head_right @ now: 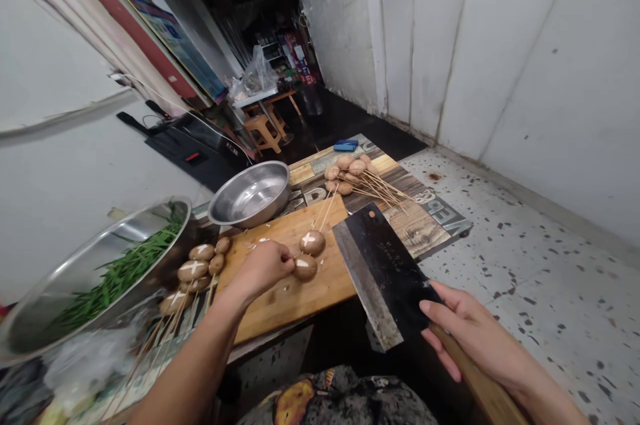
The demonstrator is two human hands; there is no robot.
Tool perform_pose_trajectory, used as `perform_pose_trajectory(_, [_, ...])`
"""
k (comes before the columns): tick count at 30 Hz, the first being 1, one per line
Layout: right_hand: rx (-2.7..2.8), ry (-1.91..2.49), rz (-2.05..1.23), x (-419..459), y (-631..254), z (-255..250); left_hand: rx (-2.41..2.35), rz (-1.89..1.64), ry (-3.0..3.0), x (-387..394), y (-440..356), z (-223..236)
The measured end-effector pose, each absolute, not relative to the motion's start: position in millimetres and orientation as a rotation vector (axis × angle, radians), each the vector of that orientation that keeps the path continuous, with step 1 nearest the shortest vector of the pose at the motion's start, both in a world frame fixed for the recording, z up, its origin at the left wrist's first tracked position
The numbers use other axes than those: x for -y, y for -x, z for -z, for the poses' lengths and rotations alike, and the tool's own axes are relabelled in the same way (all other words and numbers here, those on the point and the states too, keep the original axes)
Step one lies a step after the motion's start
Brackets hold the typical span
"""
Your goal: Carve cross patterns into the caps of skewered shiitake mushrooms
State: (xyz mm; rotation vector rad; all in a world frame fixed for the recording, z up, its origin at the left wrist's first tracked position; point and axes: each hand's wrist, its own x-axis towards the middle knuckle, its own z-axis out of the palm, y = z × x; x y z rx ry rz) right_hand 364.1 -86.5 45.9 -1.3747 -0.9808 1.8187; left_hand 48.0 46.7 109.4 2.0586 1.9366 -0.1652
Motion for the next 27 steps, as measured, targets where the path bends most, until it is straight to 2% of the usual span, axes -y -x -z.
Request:
perform_pose_trajectory(6, [0.956, 1.397, -1.787, 91, -363, -56, -1.708, -0.014, -2.244, -44, -35, -116])
perform_pose_trajectory(13, [1.084, 1.332, -1.868, 84, -353, -68, -1.957, 0.171, -2.113, -23, -54, -102])
perform_pose_trajectory(27, [1.311, 1.263, -2.031, 20, -306, -73, -1.796, -0.789, -2.069, -13, -2, -30])
